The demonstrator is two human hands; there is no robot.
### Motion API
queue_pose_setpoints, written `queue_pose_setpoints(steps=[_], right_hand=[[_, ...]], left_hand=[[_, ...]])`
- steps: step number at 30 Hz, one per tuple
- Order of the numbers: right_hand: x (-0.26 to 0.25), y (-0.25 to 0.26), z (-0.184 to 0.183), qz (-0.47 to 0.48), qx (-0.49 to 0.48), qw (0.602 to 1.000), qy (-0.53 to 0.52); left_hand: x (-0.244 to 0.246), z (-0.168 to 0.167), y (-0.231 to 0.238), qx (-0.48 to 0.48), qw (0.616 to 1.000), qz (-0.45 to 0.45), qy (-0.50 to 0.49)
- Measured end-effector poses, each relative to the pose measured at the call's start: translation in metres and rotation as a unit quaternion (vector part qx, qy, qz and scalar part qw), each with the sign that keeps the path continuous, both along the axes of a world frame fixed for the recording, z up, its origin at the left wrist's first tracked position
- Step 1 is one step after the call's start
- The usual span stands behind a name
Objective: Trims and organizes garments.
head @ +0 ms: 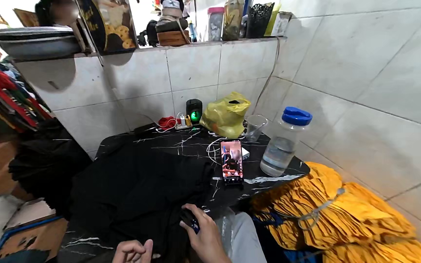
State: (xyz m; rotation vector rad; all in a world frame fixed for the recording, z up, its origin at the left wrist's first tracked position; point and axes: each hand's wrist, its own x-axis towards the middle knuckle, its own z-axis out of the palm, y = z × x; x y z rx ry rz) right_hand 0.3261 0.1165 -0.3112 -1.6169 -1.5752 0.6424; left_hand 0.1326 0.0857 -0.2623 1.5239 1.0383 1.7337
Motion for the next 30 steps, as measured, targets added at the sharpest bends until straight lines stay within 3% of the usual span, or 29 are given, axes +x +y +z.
queue_pose_setpoints(steps=[3, 6, 11, 18, 25, 30], right_hand=[[0.0, 0.0, -0.004, 0.0, 0.006, 1.0, 0.009], [0.0, 0.0, -0.005, 0.0, 0.008, 1.0, 0.009], [0.002, 0.001, -0.001, 0.005, -0.003, 1.0, 0.01], [-0.002, 0.001, -0.01, -0.003, 0.043, 0.997, 0.058], [0.001, -0.02, -0.005, -0.029, 0.062, 0.982, 0.178], [-0.013, -0.051, 0.018, 0.098, 0.023, 0.954, 0.282]], left_hand=[[-0.001, -0.01, 0.004, -0.002, 0.999, 0.014, 0.053], [0.004, -0.005, 0.007, 0.035, 0.998, 0.051, 0.023], [0.013, 0.013, -0.005, 0.099, 0.995, -0.009, -0.014], [0.01, -0.009, -0.008, 0.008, 1.0, -0.014, 0.011], [0.007, -0.003, -0.014, -0.021, 0.998, 0.043, -0.045], [0.02, -0.018, -0.025, 0.014, 0.998, 0.031, 0.046]])
